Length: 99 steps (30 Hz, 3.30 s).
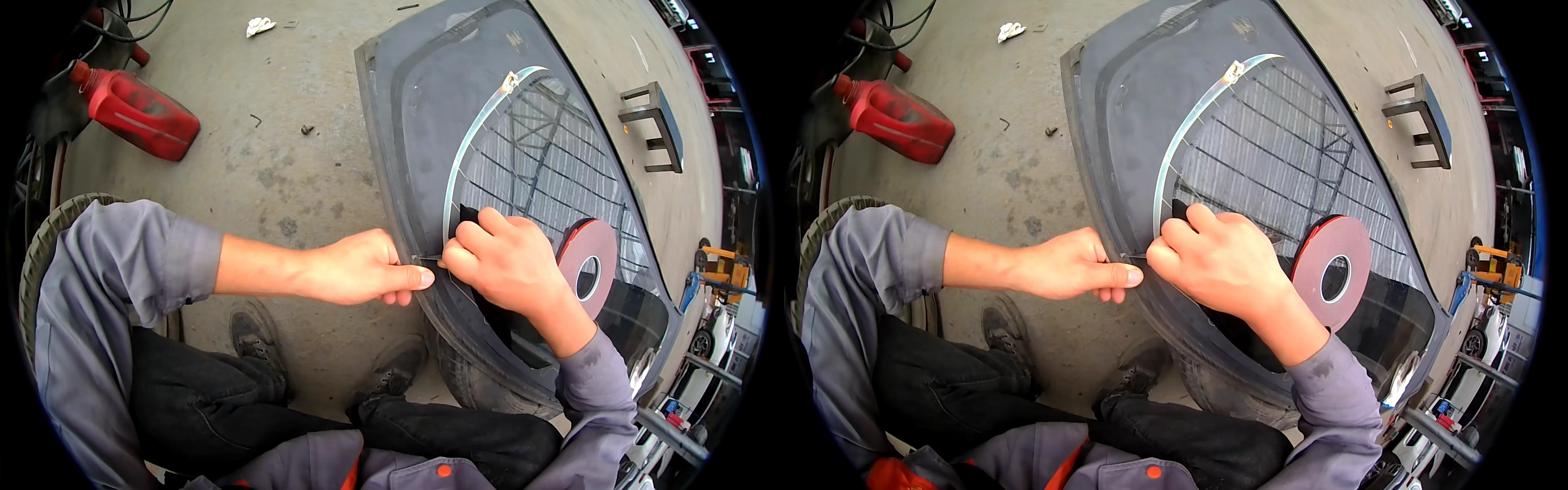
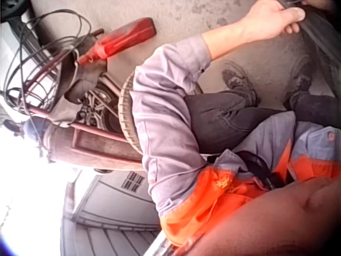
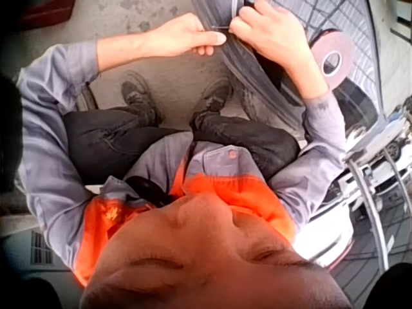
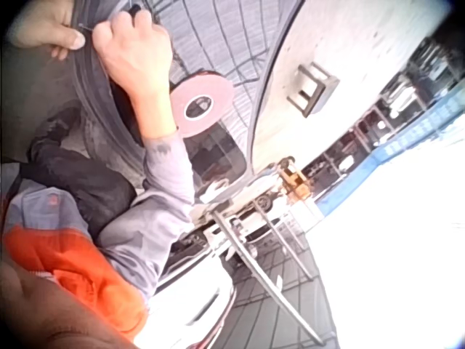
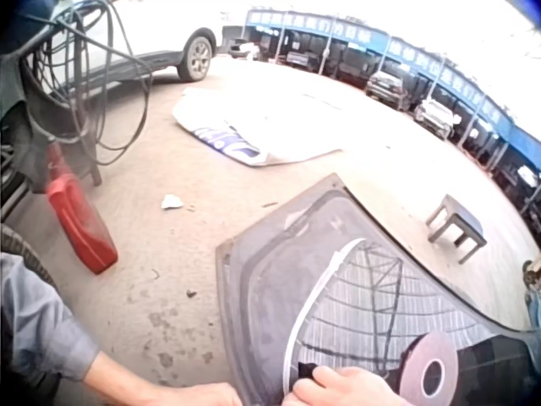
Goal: The person uses a utility knife to cut a strip of red tape and applies it along the edge of a car door. They then smooth the tape down with their fingers.
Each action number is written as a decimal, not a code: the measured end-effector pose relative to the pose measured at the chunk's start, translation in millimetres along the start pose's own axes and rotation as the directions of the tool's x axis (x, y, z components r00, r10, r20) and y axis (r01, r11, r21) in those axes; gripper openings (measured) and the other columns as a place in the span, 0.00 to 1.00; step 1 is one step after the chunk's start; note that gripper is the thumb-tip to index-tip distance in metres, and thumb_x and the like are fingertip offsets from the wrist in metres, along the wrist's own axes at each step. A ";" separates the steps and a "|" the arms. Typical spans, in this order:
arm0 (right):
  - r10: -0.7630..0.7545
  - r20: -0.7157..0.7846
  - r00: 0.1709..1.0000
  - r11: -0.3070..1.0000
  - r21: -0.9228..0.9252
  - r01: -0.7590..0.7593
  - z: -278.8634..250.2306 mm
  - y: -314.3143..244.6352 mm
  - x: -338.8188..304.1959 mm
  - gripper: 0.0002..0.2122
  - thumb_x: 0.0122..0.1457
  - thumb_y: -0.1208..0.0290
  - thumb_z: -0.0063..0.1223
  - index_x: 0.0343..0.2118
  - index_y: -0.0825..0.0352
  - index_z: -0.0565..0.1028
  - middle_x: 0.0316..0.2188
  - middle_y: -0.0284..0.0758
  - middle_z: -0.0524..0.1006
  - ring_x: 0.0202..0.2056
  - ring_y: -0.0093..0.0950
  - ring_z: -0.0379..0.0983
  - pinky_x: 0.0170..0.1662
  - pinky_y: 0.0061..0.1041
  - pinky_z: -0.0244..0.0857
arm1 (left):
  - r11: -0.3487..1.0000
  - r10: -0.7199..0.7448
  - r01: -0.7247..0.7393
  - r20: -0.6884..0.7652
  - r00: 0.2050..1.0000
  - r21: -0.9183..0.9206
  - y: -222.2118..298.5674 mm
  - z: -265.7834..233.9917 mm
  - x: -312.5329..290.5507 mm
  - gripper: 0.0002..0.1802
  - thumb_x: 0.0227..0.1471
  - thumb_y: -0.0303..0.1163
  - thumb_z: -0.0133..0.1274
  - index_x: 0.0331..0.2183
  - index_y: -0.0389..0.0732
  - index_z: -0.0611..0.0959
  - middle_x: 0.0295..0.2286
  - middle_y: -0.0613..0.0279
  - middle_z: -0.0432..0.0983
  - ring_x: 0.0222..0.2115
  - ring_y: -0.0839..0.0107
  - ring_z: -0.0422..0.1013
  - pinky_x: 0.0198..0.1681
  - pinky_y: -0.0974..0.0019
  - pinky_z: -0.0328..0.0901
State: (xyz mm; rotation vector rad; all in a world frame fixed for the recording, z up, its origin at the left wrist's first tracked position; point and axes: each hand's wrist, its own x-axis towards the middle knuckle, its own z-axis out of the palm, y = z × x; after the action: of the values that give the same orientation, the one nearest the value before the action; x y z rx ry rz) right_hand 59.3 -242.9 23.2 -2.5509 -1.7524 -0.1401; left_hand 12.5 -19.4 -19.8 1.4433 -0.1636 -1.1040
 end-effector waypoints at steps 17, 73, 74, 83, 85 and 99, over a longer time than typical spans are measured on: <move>0.039 -0.034 0.999 0.999 -0.025 -0.040 -0.4 -6.5 1.1 0.08 0.40 0.68 0.55 0.19 0.57 0.65 0.19 0.25 0.61 0.24 0.22 0.63 0.19 0.20 0.60 | 1.000 0.003 -0.003 -0.026 1.000 -0.015 -13.8 2.3 6.1 0.29 0.55 0.54 0.53 0.22 0.35 0.84 0.19 0.62 0.77 0.22 0.75 0.70 0.26 0.69 0.65; 0.064 0.010 0.998 0.997 0.044 -0.065 0.8 -6.0 -6.9 0.11 0.45 0.63 0.60 0.20 0.58 0.67 0.19 0.26 0.61 0.24 0.24 0.62 0.21 0.23 0.60 | 0.999 -0.010 0.010 0.003 1.000 0.038 -4.7 0.2 0.8 0.29 0.56 0.54 0.51 0.22 0.36 0.84 0.19 0.64 0.76 0.22 0.77 0.69 0.26 0.70 0.64; 0.064 0.019 0.998 0.997 0.040 -0.065 -2.4 -6.5 -5.4 0.11 0.45 0.63 0.60 0.20 0.58 0.67 0.19 0.26 0.61 0.24 0.24 0.62 0.21 0.23 0.60 | 0.999 -0.011 0.011 0.002 1.000 0.039 -5.0 0.1 0.6 0.29 0.56 0.54 0.51 0.22 0.37 0.84 0.19 0.63 0.76 0.22 0.77 0.69 0.26 0.70 0.64; 0.086 0.086 0.993 0.996 0.020 -0.088 -13.8 -10.6 -1.7 0.08 0.44 0.68 0.56 0.19 0.58 0.67 0.18 0.27 0.62 0.23 0.24 0.63 0.19 0.23 0.61 | 0.996 -0.065 0.065 -0.003 0.998 0.062 2.2 -0.2 -1.7 0.26 0.58 0.49 0.53 0.23 0.35 0.85 0.21 0.63 0.78 0.25 0.77 0.72 0.31 0.72 0.67; 0.094 0.088 0.992 0.995 0.026 -0.097 -13.6 -10.1 -3.2 0.08 0.45 0.67 0.58 0.20 0.59 0.68 0.18 0.27 0.61 0.23 0.24 0.63 0.19 0.24 0.60 | 0.996 -0.061 0.062 -0.004 0.998 0.063 1.7 -0.1 -2.1 0.26 0.58 0.49 0.53 0.23 0.35 0.85 0.21 0.63 0.78 0.25 0.77 0.72 0.32 0.71 0.67; 0.073 -0.012 0.997 0.997 0.011 -0.073 -6.0 -9.1 -6.1 0.09 0.41 0.69 0.54 0.18 0.58 0.64 0.18 0.27 0.60 0.23 0.23 0.63 0.18 0.22 0.61 | 0.997 -0.064 0.063 0.017 0.998 0.052 2.3 -1.4 -0.5 0.25 0.58 0.48 0.53 0.23 0.36 0.84 0.22 0.64 0.78 0.26 0.77 0.72 0.32 0.72 0.67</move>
State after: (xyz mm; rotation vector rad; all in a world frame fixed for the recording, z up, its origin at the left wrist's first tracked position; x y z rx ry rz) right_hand 48.3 -245.8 28.4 -2.5967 -1.6483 -0.1432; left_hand 14.3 -18.6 -18.0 1.4934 -0.1615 -1.1728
